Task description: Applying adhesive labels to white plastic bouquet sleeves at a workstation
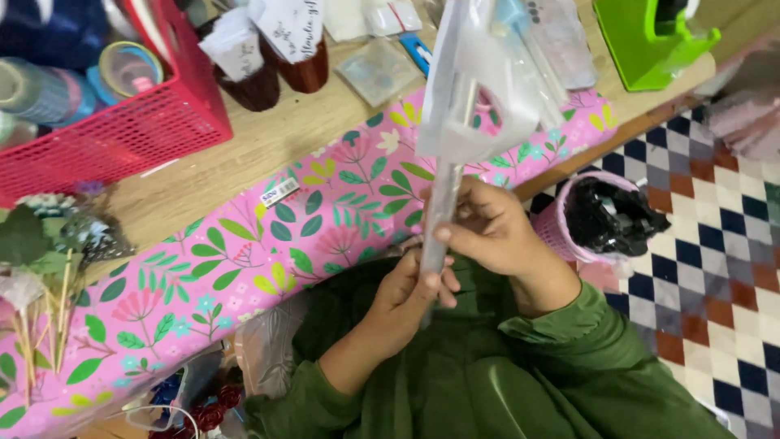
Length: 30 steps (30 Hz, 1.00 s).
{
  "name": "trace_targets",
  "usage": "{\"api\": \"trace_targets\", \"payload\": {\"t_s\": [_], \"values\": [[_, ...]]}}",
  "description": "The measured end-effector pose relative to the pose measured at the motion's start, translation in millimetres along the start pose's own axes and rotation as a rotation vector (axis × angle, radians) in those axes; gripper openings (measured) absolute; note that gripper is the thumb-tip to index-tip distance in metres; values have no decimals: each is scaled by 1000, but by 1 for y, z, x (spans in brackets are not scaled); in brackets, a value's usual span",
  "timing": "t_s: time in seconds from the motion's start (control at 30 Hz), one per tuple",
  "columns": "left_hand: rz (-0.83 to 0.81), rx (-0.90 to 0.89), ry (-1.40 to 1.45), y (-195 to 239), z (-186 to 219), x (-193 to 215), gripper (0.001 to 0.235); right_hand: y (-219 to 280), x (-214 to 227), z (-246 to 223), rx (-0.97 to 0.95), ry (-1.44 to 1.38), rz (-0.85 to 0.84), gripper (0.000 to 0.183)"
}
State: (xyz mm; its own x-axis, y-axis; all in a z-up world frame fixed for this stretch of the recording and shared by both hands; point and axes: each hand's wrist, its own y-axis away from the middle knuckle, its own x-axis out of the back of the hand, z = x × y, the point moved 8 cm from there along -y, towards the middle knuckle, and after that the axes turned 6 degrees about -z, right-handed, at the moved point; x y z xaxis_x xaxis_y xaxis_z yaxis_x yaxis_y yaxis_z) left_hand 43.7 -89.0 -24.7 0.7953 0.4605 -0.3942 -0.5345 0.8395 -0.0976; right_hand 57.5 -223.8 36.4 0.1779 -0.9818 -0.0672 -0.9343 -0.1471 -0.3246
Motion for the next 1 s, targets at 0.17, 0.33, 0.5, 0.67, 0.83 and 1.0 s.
{"api": "trace_targets", "payload": {"t_s": [0.17, 0.33, 0.5, 0.67, 0.83, 1.0], "values": [[-98, -34, -666, -11, 31, -32, 58, 55, 71, -48, -36, 247, 259, 39], [-136, -101, -831, -34, 25, -46, 55, 152, 164, -79, -197, 631, 405, 42], [-249, -121, -1190, -64, -22, -80, 62, 287, 247, -13, -1241, 929, 535, 39], [-431, -136, -1380, -88, -81, -111, 69, 444, 296, 149, -1431, 786, 353, 49], [-569, -69, -1564, -107, -132, -120, 79, 544, 288, 279, -1503, 740, 274, 54], [-669, 53, -1787, -130, -164, -125, 76, 485, 257, 257, -1618, 556, 202, 62]]}}
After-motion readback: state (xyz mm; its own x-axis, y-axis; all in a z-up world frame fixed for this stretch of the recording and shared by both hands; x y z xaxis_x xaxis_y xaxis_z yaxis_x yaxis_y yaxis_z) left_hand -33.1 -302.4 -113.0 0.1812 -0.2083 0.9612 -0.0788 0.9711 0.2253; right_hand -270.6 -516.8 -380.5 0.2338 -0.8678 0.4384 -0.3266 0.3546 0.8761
